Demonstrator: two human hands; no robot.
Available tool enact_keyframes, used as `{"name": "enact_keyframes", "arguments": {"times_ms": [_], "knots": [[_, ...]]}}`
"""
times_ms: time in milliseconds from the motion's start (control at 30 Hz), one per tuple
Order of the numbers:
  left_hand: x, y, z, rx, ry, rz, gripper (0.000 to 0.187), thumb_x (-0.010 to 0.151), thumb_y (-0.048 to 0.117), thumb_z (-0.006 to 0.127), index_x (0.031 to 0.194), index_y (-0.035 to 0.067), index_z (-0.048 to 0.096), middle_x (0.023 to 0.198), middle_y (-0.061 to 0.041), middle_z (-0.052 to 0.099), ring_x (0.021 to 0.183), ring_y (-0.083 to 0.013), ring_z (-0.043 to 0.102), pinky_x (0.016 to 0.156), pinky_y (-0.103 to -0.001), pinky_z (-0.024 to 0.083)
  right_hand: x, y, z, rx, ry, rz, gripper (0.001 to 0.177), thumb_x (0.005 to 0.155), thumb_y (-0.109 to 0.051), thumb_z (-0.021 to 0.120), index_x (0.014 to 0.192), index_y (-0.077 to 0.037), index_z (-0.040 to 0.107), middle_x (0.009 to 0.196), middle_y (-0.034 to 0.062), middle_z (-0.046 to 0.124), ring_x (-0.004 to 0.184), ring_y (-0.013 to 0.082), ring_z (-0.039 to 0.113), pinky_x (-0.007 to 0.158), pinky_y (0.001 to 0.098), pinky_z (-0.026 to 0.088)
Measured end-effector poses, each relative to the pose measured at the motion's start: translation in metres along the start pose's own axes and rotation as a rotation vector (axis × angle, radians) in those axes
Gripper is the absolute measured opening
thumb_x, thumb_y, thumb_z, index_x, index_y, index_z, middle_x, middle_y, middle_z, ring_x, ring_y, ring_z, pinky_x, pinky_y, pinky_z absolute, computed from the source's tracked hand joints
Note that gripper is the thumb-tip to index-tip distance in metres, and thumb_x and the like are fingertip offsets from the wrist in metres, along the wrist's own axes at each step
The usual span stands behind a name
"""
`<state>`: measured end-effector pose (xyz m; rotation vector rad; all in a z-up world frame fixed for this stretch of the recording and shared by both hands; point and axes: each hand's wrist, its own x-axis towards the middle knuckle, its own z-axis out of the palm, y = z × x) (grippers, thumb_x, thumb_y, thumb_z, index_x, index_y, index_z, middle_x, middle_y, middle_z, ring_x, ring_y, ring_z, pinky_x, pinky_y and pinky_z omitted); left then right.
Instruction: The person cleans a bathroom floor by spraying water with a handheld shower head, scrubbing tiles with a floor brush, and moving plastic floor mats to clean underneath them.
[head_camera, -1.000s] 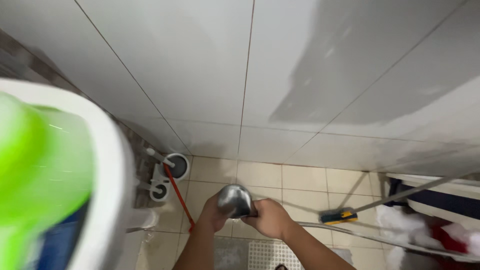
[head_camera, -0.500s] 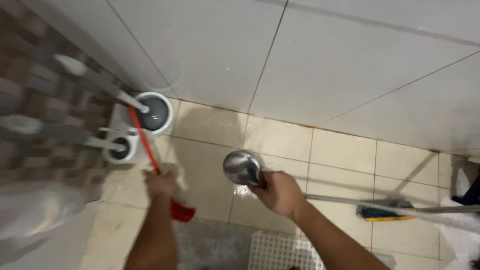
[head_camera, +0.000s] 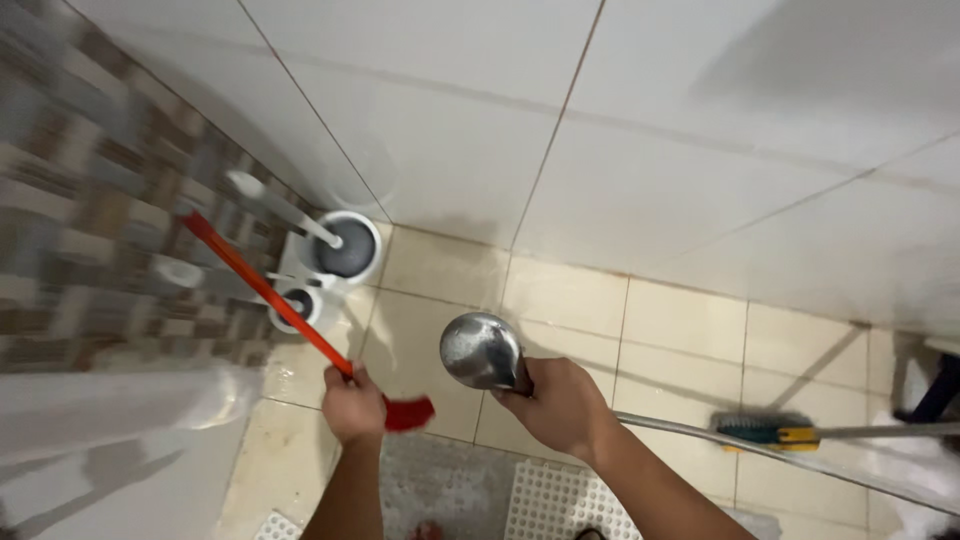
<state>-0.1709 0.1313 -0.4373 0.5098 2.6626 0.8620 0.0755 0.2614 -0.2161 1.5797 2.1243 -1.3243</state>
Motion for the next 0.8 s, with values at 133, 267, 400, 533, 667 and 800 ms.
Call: {"name": "enact_keyframes", "arguments": {"times_ms": [133, 267, 400, 533, 667, 800], "knots": [[0.047, 0.094, -0.057, -0.018, 0.153, 0.038, 0.031, 0.101, 0.033, 0.065, 0.112, 0.005, 0.065, 0.096, -0.021, 0.073, 0.088, -0.0435, 0.069, 0.076, -0.053, 0.053, -0.028, -0.031, -0.043, 0.046, 0.125, -0.146, 0.036, 0.084, -0.036, 0.074, 0.073, -0.002, 0.069, 0.068, 0.0148, 0.069, 0.063, 0.0292, 0.065, 0.065, 0.0415, 0.053], [0.094, 0.158, -0.109, -0.068, 0.257, 0.144, 0.034, 0.102, 0.026, 0.062, 0.125, 0.0, 0.057, 0.114, -0.024, 0.067, 0.1, -0.044, 0.068, 0.085, -0.052, 0.054, -0.039, -0.052, -0.071, 0.026, 0.051, 0.035, 0.037, 0.087, -0.038, 0.073, 0.076, -0.003, 0.07, 0.068, 0.0135, 0.071, 0.065, 0.0259, 0.068, 0.067, 0.042, 0.053], [0.125, 0.207, -0.142, -0.202, 0.111, -0.112, 0.042, 0.106, 0.022, 0.05, 0.139, -0.004, 0.044, 0.136, -0.027, 0.055, 0.116, -0.0425, 0.066, 0.101, -0.046, 0.055, -0.041, -0.07, -0.079, 0.084, 0.03, -0.024, 0.031, 0.087, -0.036, 0.072, 0.079, -0.006, 0.071, 0.067, 0.0138, 0.071, 0.065, 0.0266, 0.068, 0.068, 0.041, 0.053], [0.18, 0.201, -0.128, -0.375, 0.2, 0.191, 0.066, 0.094, 0.015, 0.052, 0.153, -0.003, 0.027, 0.145, -0.031, 0.045, 0.125, -0.0446, 0.056, 0.105, -0.045, 0.047, -0.04, -0.078, -0.077, 0.072, 0.091, -0.145, 0.031, 0.085, -0.036, 0.074, 0.08, -0.005, 0.072, 0.068, 0.0128, 0.072, 0.065, 0.0264, 0.068, 0.067, 0.0401, 0.054], [0.177, 0.157, -0.09, -0.16, 0.125, 0.32, 0.055, 0.104, 0.032, 0.063, 0.142, -0.005, 0.051, 0.144, -0.031, 0.053, 0.13, -0.0489, 0.054, 0.108, -0.051, 0.044, -0.049, -0.095, -0.076, 0.058, 0.087, -0.146, 0.032, 0.085, -0.037, 0.074, 0.08, -0.006, 0.071, 0.069, 0.0136, 0.072, 0.064, 0.0275, 0.069, 0.067, 0.0405, 0.054], [0.084, 0.133, -0.052, -0.447, -0.064, 0.034, 0.037, 0.098, 0.033, 0.066, 0.116, 0.001, 0.065, 0.105, -0.018, 0.069, 0.096, -0.036, 0.066, 0.086, -0.049, 0.051, -0.071, -0.109, -0.087, 0.02, 0.038, -0.181, 0.031, 0.084, -0.037, 0.075, 0.084, -0.006, 0.073, 0.071, 0.0131, 0.072, 0.067, 0.0279, 0.067, 0.069, 0.0405, 0.053]]}}
